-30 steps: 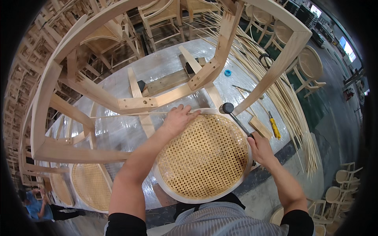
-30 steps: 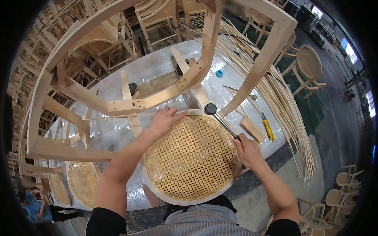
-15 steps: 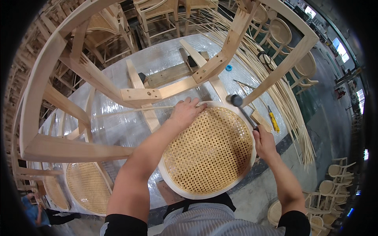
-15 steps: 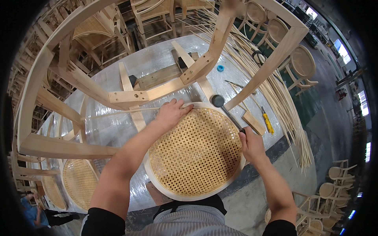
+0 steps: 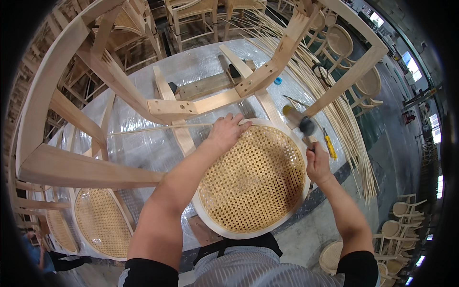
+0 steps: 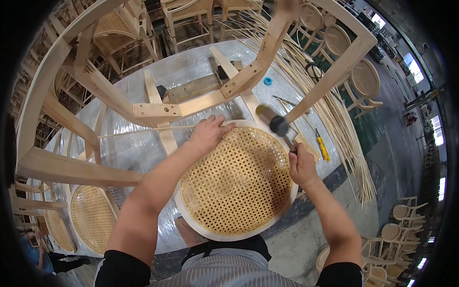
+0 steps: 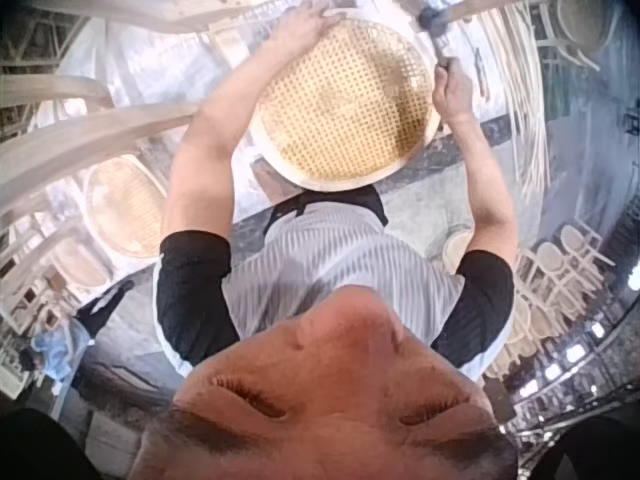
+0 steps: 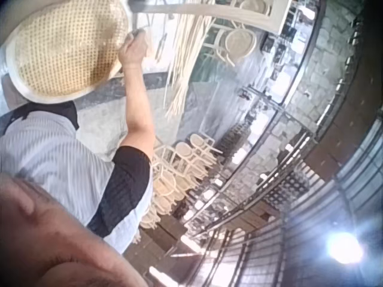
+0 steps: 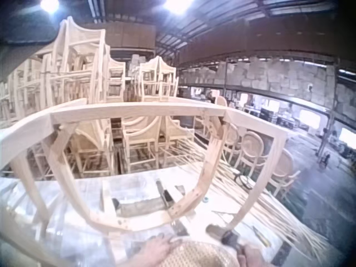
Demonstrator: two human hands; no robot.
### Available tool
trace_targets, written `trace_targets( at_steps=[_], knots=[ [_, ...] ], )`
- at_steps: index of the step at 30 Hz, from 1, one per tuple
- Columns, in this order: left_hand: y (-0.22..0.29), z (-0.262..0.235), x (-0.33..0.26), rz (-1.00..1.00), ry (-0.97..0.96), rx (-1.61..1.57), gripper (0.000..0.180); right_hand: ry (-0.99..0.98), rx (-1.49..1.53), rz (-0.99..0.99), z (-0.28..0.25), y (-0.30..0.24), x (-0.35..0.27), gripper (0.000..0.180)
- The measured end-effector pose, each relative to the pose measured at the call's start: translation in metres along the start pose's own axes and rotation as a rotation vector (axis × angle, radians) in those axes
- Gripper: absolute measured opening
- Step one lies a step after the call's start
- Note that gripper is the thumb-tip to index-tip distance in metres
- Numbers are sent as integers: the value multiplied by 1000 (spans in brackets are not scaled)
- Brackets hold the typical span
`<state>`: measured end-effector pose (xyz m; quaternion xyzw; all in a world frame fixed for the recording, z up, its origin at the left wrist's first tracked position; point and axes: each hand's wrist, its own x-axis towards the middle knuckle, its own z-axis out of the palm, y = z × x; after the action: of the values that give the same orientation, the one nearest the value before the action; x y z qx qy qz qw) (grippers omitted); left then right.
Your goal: The person weaves thin cane strips into the seat frame of an overturned wooden chair. They use a hammer to tap strips into place, a utility knife to trim excess, and a small block to press the edges flush. The process repeats around the perimeter of the seat.
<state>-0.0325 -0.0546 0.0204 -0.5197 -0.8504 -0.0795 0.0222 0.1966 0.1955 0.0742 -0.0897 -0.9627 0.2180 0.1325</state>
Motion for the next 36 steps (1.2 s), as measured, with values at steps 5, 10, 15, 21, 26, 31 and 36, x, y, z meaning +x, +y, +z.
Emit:
trace_targets(
  at_steps=[5,10,15,21,26,31,36],
  knots=[
    [-4,2,3,17,74,-2,52,-148,-133,120,-6,20,19,22],
    [0,7,-1,8,57,-20,49,56,146,-17,8,11,10,20],
    [-7,9,-2,7,75,8,46,-235,-147,100,-5,11,33,25],
    [3,7,10,14,63,-65,46,-159,-96,22,5,31,14,27],
    [-3,5,-5,-59,24,-80,48,-39,27,32,4,3,27,24],
    [5,-3,7,-70,-24,-151,51,-285,-260,75,6,20,19,23],
    [-3,1,-3,-95,-31,-138,55,-34,-17,80,0,11,14,26]
  ],
)
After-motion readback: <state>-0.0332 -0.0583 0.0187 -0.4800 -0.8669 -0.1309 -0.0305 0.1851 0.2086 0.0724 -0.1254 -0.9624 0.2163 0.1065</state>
